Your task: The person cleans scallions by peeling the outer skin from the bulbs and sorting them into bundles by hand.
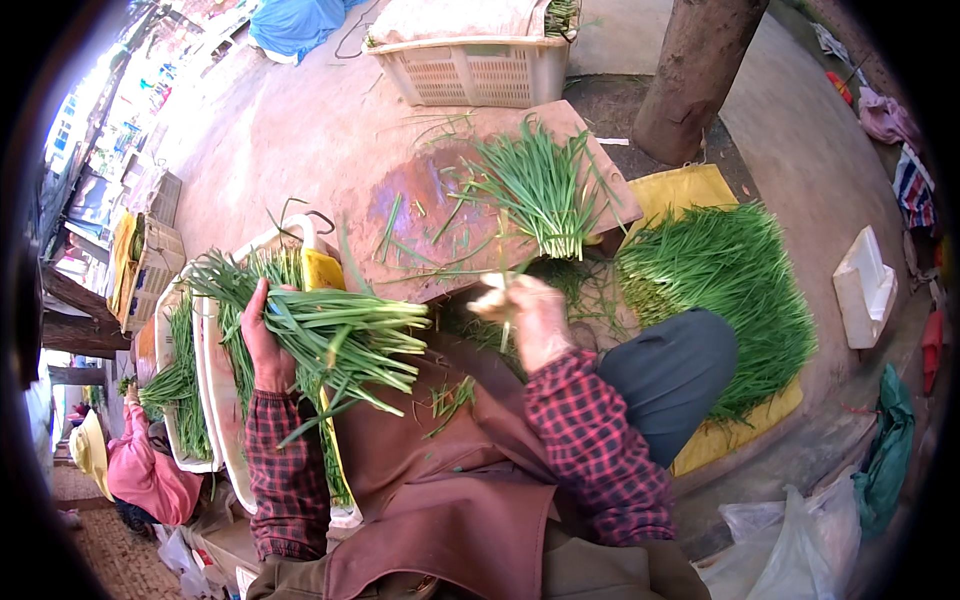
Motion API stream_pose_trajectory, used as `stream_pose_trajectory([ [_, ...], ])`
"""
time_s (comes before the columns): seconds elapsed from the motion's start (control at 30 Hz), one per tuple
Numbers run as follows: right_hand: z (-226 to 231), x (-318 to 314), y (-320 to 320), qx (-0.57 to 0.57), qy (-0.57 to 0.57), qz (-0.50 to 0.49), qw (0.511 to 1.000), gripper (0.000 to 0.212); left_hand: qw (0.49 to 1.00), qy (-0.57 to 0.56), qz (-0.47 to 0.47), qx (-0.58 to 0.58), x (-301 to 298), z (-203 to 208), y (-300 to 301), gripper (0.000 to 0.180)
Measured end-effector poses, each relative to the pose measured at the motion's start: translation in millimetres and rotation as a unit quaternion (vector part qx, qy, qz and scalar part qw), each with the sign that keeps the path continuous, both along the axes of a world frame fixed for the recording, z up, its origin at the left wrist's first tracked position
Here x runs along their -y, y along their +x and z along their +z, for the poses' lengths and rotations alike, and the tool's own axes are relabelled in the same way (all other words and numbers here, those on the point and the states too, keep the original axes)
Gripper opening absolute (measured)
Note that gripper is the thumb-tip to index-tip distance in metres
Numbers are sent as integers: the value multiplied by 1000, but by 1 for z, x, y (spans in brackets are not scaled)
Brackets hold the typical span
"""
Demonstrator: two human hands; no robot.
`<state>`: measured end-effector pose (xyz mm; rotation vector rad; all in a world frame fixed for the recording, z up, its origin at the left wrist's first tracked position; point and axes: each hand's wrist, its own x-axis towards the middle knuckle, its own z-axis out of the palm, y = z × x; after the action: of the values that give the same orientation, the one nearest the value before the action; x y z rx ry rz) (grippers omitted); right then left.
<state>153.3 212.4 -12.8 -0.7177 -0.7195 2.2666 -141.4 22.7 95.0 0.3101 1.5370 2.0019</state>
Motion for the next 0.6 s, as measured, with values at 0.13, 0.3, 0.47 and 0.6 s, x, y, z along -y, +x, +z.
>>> stream_pose_trajectory([
  [0.13, -49, -10, 23, 505, 459, 60, 728, 36, 1000, -7, 1, 24, 3, -6, -10, 39],
  [0.3, 65, 26, -5, 284, 711, -80, 639, 42, 998, -46, 28, -19, -3, -2, -6, 42],
  [0.47, 99, 53, -51, 218, 850, -41, 477, 36, 999, -43, 9, -18, -15, 2, 11, 41],
  [0.6, 92, 60, -78, 232, 797, -55, 555, 37, 997, -52, -9, -54, -29, 2, 27, 33],
])
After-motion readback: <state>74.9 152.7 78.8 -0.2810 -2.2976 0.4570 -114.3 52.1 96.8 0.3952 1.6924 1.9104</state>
